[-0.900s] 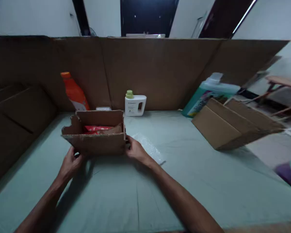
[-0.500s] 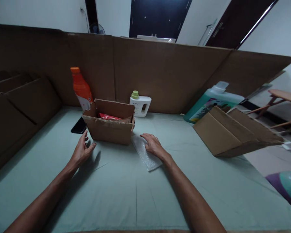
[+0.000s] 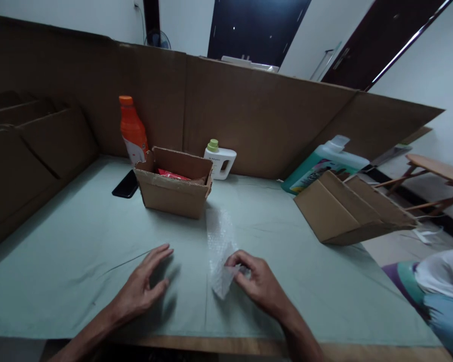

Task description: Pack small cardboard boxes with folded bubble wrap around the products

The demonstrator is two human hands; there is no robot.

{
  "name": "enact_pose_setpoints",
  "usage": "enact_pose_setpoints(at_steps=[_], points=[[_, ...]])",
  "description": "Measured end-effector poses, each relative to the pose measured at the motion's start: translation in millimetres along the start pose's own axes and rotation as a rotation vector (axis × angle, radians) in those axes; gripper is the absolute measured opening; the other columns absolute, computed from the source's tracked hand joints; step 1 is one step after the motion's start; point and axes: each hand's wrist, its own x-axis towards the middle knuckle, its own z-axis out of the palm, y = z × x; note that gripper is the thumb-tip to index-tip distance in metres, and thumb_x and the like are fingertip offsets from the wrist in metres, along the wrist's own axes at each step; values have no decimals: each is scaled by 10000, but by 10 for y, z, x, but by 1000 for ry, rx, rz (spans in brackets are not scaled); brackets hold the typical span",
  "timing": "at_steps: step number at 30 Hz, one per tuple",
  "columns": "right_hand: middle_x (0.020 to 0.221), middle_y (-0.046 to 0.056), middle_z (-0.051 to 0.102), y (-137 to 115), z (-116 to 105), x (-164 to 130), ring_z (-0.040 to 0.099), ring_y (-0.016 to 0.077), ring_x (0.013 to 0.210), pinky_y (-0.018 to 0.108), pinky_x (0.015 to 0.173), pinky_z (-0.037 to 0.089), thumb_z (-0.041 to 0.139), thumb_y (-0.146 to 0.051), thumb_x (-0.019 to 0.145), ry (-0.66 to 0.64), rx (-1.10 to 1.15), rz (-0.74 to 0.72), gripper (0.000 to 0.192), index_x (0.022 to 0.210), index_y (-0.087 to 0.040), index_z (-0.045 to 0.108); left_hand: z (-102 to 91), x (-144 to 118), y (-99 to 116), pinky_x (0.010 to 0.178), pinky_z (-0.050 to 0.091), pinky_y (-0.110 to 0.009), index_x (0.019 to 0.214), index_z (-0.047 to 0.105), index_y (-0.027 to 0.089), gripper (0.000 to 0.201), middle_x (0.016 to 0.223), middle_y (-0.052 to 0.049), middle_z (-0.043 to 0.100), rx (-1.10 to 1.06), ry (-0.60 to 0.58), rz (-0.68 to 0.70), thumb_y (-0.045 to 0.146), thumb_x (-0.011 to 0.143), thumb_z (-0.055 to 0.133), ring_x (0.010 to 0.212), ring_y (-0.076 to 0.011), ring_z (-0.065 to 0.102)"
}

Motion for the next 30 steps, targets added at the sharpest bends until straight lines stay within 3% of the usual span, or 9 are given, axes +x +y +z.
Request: enact_pose_setpoints(at_steps=[4,6,8,11,16,20,24,27,30], points=[[768,22,716,-391,631,-429,671,157,675,230,633,528,551,-187,861,242,20,-67,108,861,-206,658,290,-109,132,1172,345,-567,1576,248,250,1001,1581,-153,389,-66,-157,166,269,716,759,1449,-356,373],[849,41,745,-543,784,-615,701,177,751,243,695,555,623,-206,836,217,38,-149,123,943,-209,685,367,-142,123,1103,429,-511,1506,396,239,874,1379,-141,600,-129,-128,172,314,728,787,1322,-327,518],[882,45,756,-616,751,-752,714,189,783,251,721,568,685,-261,831,168,46,-187,153,978,-219,698,338,-141,71,1064,447,-477,1286,623,254,526,1096,-83,722,-152,-131,216,326,782,759,1216,-296,590],[830,33,752,-523,526,-766,710,180,741,256,683,569,611,-319,915,233,25,-78,134,899,-228,707,96,-76,-44,1130,357,-496,959,756,269,129,1130,-68,716,-49,-246,286,322,866,686,1325,-294,500],[1137,95,739,-200,569,-271,682,249,1033,381,857,567,558,-339,913,225,-103,-4,261,1082,-219,716,-609,170,-283,1197,268,-500,884,798,280,115,1505,-35,518,211,-423,195,241,828,706,1468,-312,327],[1084,78,764,-209,876,50,687,257,1033,441,952,523,588,-303,876,58,-119,-92,229,1035,-229,736,-1329,304,-468,1165,330,-540,1085,759,265,361,1508,-91,507,332,-214,74,176,750,657,1431,-335,391],[1051,62,765,-180,823,215,702,230,963,382,853,553,555,-330,893,115,-105,-90,233,1008,-232,733,-1820,298,-553,1147,355,-565,1266,661,219,519,1447,-136,539,371,97,-35,217,757,557,1366,-345,472],[1085,98,748,-28,648,564,701,232,935,359,774,558,524,-350,892,239,-113,-30,318,1115,-202,696,-1773,470,-575,1033,486,-501,1364,567,189,570,1371,-144,592,331,257,-91,262,801,522,1236,-312,585],[1177,135,722,117,570,1140,696,255,982,372,810,550,582,-355,843,317,-124,13,448,1250,-172,626,-1468,899,-571,886,564,-428,1460,434,130,652,1404,-203,558,260,355,-119,282,834,531,1165,-299,630]])
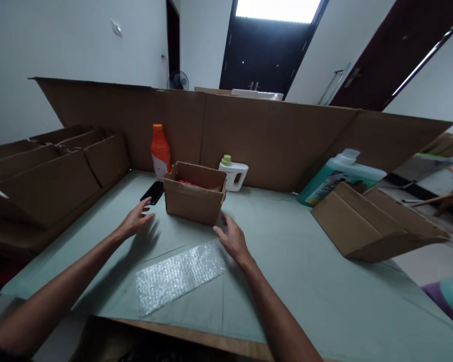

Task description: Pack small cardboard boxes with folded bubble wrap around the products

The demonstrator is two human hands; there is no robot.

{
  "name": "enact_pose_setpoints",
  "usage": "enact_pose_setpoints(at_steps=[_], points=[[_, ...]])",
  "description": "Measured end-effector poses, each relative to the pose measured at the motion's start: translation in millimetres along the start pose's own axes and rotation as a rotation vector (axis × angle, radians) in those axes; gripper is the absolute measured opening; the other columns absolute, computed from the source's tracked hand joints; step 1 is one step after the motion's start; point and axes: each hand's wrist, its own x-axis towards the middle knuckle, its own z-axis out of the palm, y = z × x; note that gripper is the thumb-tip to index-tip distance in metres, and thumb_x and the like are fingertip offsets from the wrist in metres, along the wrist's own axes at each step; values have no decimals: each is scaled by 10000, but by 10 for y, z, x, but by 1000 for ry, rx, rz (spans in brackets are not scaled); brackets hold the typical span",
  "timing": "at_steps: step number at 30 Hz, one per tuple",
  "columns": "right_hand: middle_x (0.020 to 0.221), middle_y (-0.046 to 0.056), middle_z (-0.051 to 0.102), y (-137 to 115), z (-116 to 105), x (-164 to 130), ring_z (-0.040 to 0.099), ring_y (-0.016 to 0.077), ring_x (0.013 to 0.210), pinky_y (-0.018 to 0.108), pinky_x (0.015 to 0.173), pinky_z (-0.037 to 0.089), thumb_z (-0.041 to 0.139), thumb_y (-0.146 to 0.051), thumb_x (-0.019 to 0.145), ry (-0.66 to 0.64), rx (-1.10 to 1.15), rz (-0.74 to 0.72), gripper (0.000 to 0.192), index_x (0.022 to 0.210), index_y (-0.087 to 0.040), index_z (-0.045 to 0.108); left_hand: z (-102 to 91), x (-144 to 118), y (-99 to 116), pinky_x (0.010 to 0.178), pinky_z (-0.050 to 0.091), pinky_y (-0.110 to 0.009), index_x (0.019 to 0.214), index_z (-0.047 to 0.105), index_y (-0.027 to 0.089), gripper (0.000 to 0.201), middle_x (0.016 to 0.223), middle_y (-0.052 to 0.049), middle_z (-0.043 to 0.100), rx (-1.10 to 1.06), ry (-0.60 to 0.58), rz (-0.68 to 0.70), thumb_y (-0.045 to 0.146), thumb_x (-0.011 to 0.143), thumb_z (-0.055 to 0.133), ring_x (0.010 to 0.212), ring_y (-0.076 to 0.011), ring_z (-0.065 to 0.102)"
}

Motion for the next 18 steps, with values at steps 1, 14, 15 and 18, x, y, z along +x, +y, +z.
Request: enact_pose_setpoints(at_steps=[1,14,15,18], points=[[1178,142,724,30,67,193,699,259,982,367,808,549,600,-349,829,8,-2,13,475,1264,-161,612,158,118,61,857,573,-408,1467,417,119,658,1399,-214,560,-21,18,-9,274,839,537,1139,-291,645],[1280,161,682,138,174,90,622,304,1183,502,1033,453,562,-304,901,-53,-46,-53,404,1276,-173,631,537,-545,372,1156,368,-540,1418,510,215,568,1421,-132,559,11,-33,184,190,853,557,1332,-308,493],[1293,153,677,52,236,-108,606,307,1210,515,1060,429,574,-281,890,-88,-50,-98,373,1242,-187,658,543,-798,393,1159,373,-531,1351,580,248,523,1418,-106,572,22,-95,239,171,834,579,1341,-304,490],[1363,122,642,-104,408,-627,564,289,1274,495,1068,425,594,-226,881,-265,-104,-321,341,1210,-227,685,575,-1371,415,1128,413,-560,1293,630,272,482,1447,-105,564,151,-334,460,127,836,577,1376,-324,467]])
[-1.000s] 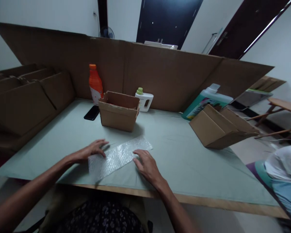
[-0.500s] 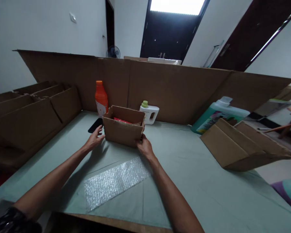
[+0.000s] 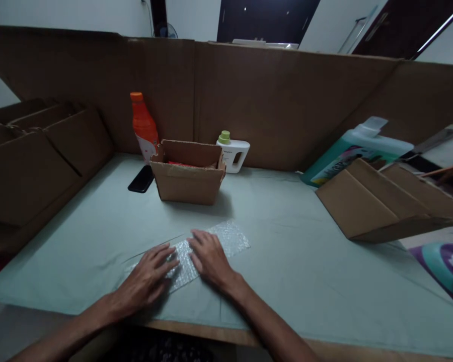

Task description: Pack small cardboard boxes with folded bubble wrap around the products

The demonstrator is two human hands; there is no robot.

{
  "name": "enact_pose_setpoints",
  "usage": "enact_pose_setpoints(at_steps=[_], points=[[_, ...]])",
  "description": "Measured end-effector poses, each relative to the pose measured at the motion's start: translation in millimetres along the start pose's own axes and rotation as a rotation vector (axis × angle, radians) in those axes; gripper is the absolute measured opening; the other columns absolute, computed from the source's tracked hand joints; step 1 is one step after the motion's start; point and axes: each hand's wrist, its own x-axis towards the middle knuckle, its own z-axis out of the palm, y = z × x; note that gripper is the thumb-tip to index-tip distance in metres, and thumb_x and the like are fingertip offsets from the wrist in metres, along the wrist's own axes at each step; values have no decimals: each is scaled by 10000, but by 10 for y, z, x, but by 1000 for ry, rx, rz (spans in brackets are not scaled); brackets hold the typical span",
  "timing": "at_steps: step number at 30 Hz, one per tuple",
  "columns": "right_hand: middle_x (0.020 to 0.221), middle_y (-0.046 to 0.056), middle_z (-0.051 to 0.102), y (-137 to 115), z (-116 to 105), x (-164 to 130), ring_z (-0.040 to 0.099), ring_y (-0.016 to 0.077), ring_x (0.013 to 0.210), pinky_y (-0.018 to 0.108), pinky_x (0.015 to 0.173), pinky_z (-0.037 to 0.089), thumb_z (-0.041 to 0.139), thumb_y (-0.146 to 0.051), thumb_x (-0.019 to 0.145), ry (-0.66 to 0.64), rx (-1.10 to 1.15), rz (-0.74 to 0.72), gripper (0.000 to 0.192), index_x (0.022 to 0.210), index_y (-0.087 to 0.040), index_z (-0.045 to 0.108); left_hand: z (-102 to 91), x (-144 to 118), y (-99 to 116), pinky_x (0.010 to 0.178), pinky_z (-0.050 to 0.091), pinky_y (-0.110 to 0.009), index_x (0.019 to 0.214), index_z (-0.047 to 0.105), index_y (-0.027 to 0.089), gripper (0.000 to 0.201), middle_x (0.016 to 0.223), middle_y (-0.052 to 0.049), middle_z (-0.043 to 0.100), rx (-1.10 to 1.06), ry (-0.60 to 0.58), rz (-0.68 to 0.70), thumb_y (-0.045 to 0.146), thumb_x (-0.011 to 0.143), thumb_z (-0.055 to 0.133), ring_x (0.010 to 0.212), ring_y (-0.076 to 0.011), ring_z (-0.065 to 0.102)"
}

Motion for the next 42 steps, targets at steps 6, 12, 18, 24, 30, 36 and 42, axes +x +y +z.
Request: enact_pose_setpoints(at_steps=[6,12,18,24,30,36,42], points=[[1310,135,672,603,-385,-623,593,326,1212,533,988,440,533,-342,918,96,-247,253,307,1133,-222,717,-36,-315,-129,1127,433,-537,1312,621,288,419,1491,-90,537,55,-64,64,178,918,530,1424,-305,433],[1211,189,702,973,-695,-568,604,376,1140,552,955,421,515,-406,869,263,-219,456,353,1059,-170,697,-7,-489,-249,1062,444,-629,1288,622,148,442,1406,-219,574,270,162,-250,324,884,589,1362,-413,474],[1008,111,728,649,-410,-308,661,268,949,411,867,495,543,-392,829,242,9,425,198,800,-211,618,-92,-452,-178,963,511,-521,803,649,221,104,1240,-138,680,200,167,-361,223,820,547,1216,-347,594],[687,-40,534,251,-596,-842,547,152,569,258,535,464,554,-501,884,193,359,548,602,1375,-161,482,-597,-62,-289,647,498,-268,877,608,240,170,769,9,692,134,16,-353,181,839,452,688,-166,663],[623,-65,474,-154,-547,-1395,506,157,535,276,561,485,572,-501,910,78,338,621,795,1594,-225,274,-761,797,-426,761,453,-334,941,648,208,252,902,-66,712,243,-71,-134,80,828,462,811,-219,657],[1001,72,752,-679,-117,-1601,682,227,774,365,786,552,576,-499,898,-237,558,568,457,1303,-313,678,-387,1646,-194,939,400,-403,772,625,168,203,880,-114,677,238,-179,171,50,874,495,966,-256,621],[1164,129,736,-1137,220,-1393,684,275,1072,367,865,523,686,-603,796,-459,1148,542,594,1255,-229,636,-246,1551,-7,1111,329,-458,1016,673,139,189,1288,-158,624,145,-135,214,105,925,511,1317,-290,476]])
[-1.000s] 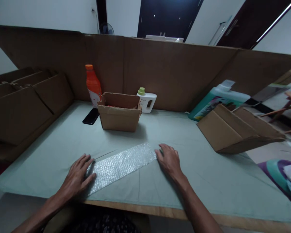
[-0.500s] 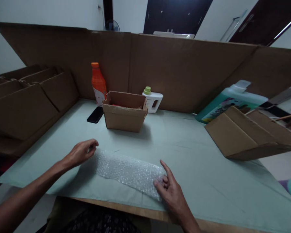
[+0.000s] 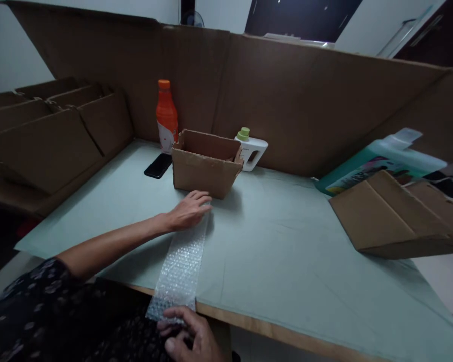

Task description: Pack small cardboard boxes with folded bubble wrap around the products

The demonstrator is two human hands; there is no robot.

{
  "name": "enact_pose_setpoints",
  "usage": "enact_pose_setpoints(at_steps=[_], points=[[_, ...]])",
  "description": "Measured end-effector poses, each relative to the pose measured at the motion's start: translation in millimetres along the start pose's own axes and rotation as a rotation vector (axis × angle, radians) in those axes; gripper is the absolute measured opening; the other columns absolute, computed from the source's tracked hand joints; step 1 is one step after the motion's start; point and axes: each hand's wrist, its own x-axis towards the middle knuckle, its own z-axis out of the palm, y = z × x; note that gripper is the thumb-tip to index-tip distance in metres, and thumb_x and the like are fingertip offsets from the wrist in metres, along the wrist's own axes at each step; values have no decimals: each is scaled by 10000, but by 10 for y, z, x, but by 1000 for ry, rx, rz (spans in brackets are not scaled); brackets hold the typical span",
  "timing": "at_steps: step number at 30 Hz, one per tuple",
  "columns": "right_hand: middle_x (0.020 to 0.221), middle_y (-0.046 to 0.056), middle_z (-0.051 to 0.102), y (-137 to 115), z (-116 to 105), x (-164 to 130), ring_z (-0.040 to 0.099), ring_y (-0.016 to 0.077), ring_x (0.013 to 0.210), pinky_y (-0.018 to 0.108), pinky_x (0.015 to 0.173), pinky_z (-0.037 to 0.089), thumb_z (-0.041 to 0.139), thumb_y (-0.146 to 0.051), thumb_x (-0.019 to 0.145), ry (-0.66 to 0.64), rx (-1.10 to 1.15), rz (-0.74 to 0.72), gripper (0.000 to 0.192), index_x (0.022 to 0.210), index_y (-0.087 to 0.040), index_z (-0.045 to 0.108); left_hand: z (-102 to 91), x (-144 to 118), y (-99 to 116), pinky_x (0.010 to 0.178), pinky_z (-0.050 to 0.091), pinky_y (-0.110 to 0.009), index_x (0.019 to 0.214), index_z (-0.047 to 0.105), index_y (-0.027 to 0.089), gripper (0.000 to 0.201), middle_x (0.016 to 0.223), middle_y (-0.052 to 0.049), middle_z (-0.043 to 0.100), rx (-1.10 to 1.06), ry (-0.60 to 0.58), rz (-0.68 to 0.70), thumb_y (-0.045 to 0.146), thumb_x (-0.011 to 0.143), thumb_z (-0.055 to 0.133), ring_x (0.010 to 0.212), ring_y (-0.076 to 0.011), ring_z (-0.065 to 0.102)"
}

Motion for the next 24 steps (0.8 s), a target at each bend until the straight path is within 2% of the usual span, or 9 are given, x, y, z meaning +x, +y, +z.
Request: enact_pose_setpoints(at_steps=[2,4,6,8,11,13,16,20,24], points=[[1189,140,723,-75,-9,36,675,260,1091,361,866,512,693,-599,817,-19,97,-42,590,1264,-224,612,-80,-432,131,1068,397,-472,1100,657,133,213,1264,-161,642,-41,14,-54,150,917,550,1251,-295,537],[1162,134,725,-181,-67,74,681,235,1054,340,828,513,691,-557,853,1,197,-80,532,1259,-225,603,-168,-959,308,985,491,-392,1172,632,156,268,1178,-114,689,-147,-5,-77,278,944,561,1129,-240,622],[1098,123,732,-312,-136,148,691,211,974,308,756,514,701,-514,867,25,269,-127,475,1225,-216,610,-195,-1420,506,1026,484,-410,1281,587,196,402,1287,-105,650,-513,57,-164,388,928,583,1194,-251,602],[1047,105,733,-444,-201,250,692,183,886,286,711,513,703,-469,879,69,285,-178,469,1254,-214,585,-106,-1695,684,1033,480,-434,1391,511,236,600,1326,-100,627,-651,110,-294,426,847,676,1208,-272,587],[1016,70,725,-557,-290,358,685,156,783,293,689,531,653,-410,924,229,191,-263,632,1473,-255,381,209,-1743,810,908,529,-382,1359,545,225,471,1126,-82,692,-596,189,-523,278,893,580,991,-218,646],[1001,55,722,-538,-348,360,690,162,787,317,717,555,600,-349,962,396,-19,-343,667,1540,-280,275,423,-1646,774,835,533,-366,1337,560,192,444,959,-60,694,-469,254,-611,205,895,517,852,-198,634],[1075,71,722,-393,-423,339,689,205,963,376,844,562,588,-225,954,570,-551,-557,515,1448,-290,457,610,-1523,646,790,521,-369,1412,487,170,547,854,-34,665,-274,285,-623,183,867,530,790,-203,598],[1355,132,634,-196,-436,478,566,314,1265,499,964,515,610,-138,901,608,-1112,-719,409,1301,-223,606,613,-1517,595,780,516,-396,1444,436,155,564,846,-44,655,-132,286,-578,175,886,515,789,-223,584],[1227,106,715,-229,-451,664,623,284,1191,463,911,527,517,-51,927,583,-1191,-727,289,1117,-203,673,442,-1626,735,923,499,-448,1440,415,186,541,1169,-123,636,-158,370,-509,174,909,521,1072,-266,580]])
